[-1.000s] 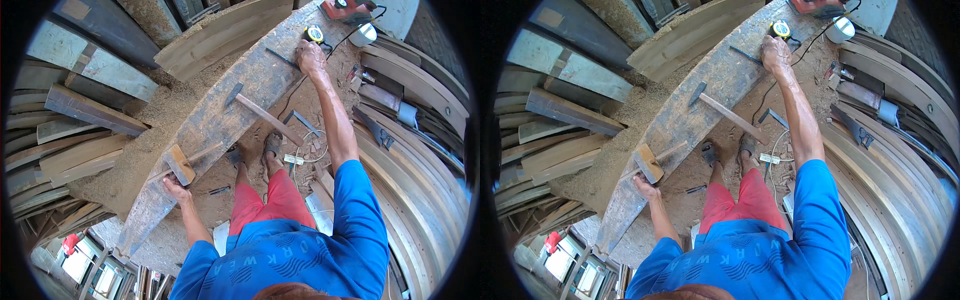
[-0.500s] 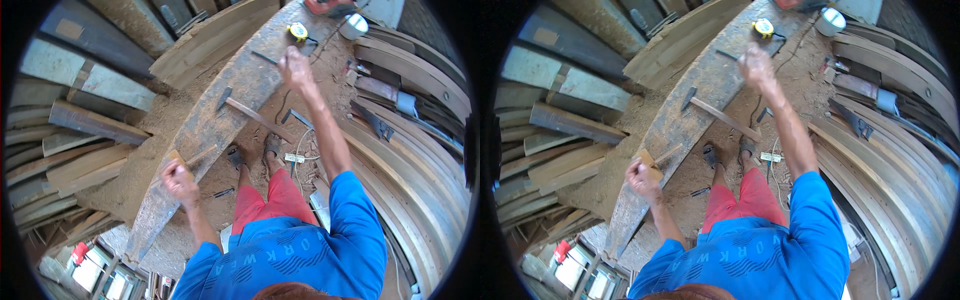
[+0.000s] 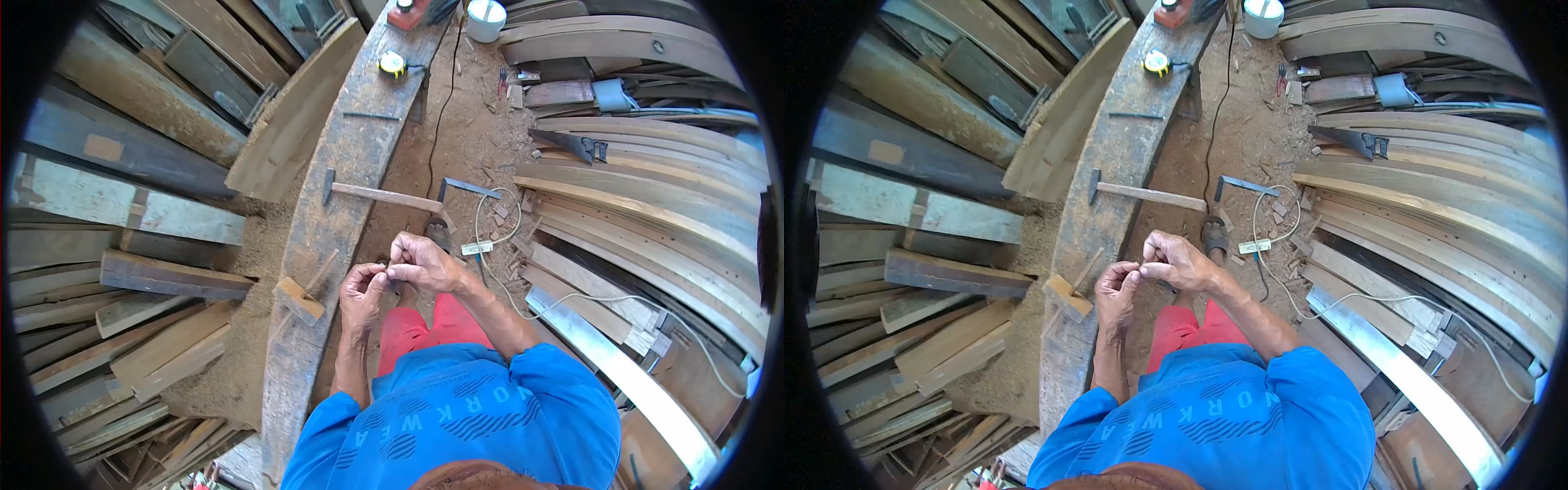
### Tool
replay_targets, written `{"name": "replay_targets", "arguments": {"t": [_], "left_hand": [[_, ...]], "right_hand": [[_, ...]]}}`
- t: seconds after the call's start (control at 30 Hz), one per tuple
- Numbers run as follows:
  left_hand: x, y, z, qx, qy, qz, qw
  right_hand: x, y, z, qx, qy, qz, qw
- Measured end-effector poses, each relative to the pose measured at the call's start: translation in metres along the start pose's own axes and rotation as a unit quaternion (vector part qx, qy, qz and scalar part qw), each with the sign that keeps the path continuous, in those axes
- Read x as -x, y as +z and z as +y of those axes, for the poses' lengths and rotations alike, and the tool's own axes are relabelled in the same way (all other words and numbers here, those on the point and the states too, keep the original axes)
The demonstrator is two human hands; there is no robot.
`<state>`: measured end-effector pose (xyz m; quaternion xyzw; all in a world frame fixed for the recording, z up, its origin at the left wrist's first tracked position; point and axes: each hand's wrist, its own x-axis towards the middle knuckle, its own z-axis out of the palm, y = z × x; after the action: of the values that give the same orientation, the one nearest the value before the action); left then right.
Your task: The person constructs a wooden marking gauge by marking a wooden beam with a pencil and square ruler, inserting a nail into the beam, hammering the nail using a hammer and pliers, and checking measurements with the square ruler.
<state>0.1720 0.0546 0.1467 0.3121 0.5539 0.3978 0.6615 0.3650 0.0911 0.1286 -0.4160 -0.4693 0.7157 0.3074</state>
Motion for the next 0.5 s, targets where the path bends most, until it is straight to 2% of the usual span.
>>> {"name": "replay_targets", "arguments": {"t": [0.1, 0.17, 0.2, 0.23, 0.27, 0.3, 0.37, 0.47, 0.5], "left_hand": [[0.014, -0.006, 0.014, 0.021, 0.016, -0.046, 0.999], [0.022, -0.010, 0.029, -0.032, 0.046, -0.075, 0.996], [0.029, -0.004, 0.048, -0.058, 0.047, -0.074, 0.994], [0.037, 0.000, 0.062, -0.063, 0.042, -0.069, 0.995], [0.040, 0.001, 0.066, -0.033, 0.041, -0.072, 0.996], [0.038, -0.001, 0.066, -0.033, 0.085, -0.092, 0.992], [0.049, 0.008, 0.088, 0.057, 0.068, -0.110, 0.990], [0.047, 0.009, 0.094, 0.062, 0.104, -0.134, 0.983], [0.048, 0.010, 0.097, 0.066, 0.090, -0.138, 0.984]], "right_hand": [[0.013, 0.015, -0.019, -0.020, -0.043, 0.020, 0.999], [0.023, 0.033, -0.030, -0.065, -0.064, 0.056, 0.994], [0.029, 0.039, -0.053, -0.105, -0.055, 0.066, 0.991], [0.035, 0.043, -0.068, -0.121, -0.005, 0.078, 0.990], [0.038, 0.050, -0.078, -0.206, -0.044, 0.071, 0.975], [0.041, 0.049, -0.081, -0.176, -0.049, 0.077, 0.980], [0.044, 0.054, -0.090, -0.185, -0.109, 0.081, 0.973], [0.049, 0.055, -0.103, -0.184, -0.107, 0.085, 0.973], [0.050, 0.055, -0.105, -0.191, -0.102, 0.083, 0.973]]}}
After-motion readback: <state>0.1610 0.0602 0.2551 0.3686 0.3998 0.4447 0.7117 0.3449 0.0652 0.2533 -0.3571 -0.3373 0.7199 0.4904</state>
